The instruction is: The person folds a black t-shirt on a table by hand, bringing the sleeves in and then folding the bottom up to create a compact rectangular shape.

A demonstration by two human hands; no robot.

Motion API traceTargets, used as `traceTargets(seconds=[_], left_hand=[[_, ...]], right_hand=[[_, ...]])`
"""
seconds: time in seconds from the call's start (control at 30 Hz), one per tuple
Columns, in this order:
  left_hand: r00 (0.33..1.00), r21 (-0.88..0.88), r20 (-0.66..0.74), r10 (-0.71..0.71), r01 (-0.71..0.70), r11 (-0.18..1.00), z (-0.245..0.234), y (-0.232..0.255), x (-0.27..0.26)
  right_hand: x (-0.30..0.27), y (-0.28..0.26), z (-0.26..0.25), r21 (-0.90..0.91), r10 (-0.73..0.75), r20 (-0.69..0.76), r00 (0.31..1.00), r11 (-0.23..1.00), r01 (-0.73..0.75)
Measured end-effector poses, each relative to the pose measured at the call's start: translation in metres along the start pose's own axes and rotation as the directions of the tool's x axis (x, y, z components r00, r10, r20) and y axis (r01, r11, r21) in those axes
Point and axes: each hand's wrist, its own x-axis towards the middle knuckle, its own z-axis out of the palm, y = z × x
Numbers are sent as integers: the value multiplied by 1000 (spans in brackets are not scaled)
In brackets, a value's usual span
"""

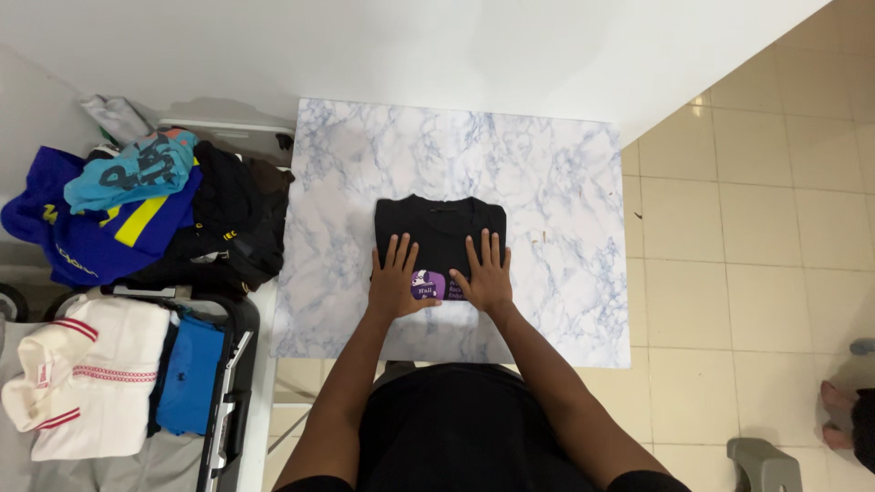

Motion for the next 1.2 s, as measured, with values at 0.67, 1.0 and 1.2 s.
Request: traceTargets(seconds=[0.67,1.0,1.2], left_hand=[[1000,-26,-16,0,-1,1000,0,0,1],[992,-25,-100,79,-82,996,8,-1,1],[976,-29,-46,212,-213,977,15,2,7]], right_hand=[[-4,2,3,4,-6,2,1000,1000,6],[-3,-1,3,-24,20,36,999,1000,-19],[-4,-1,5,-27,-8,-33,999,1000,7]])
